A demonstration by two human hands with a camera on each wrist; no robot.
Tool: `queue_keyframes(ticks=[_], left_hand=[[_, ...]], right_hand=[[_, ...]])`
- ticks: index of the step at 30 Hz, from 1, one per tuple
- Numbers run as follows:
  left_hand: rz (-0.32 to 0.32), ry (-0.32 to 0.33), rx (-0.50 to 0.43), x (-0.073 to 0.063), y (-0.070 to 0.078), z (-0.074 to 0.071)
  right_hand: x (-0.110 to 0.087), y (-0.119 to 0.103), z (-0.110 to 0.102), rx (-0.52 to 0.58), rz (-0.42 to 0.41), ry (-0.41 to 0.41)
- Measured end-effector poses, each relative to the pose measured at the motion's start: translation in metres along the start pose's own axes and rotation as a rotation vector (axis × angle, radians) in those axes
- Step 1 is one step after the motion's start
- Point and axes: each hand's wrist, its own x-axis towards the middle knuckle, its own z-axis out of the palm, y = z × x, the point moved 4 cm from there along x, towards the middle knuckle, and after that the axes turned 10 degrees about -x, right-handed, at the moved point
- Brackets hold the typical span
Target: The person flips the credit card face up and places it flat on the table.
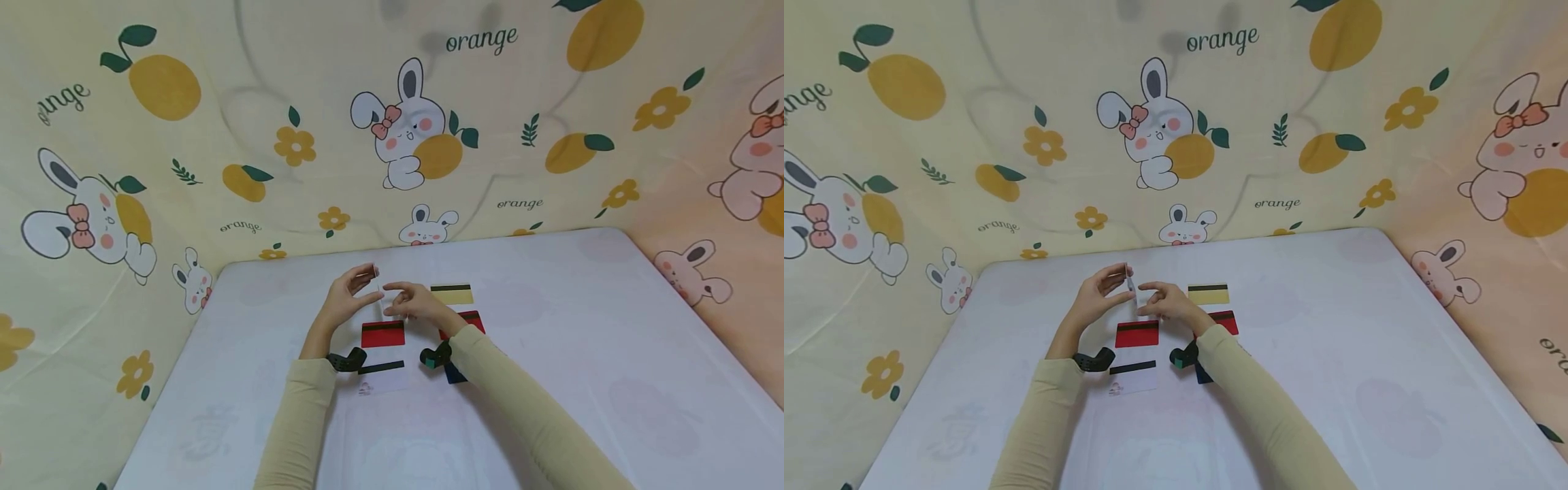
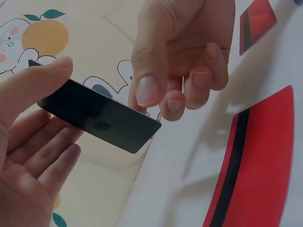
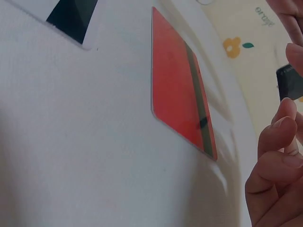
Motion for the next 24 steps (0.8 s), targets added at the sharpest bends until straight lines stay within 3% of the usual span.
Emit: queue_keyframes(ticks=[8, 19, 24], left_hand=[[0.005, 0.005, -0.038, 0.0004, 0.0006, 0.0024], [0.016, -0.014, -0.007, -0.0016, 0.0041, 0.0006], [-0.011, -0.010, -0.007, -0.0007, 0.0078, -0.0002]], right_hand=[[0.0009, 0.0009, 0.0033, 0.024, 0.011, -0.027], [-0.0005, 0.0016, 0.0035, 0.028, 0.021, -0.024], [-0.0011, 0.0014, 0.0020, 0.043, 0.029, -0.018]])
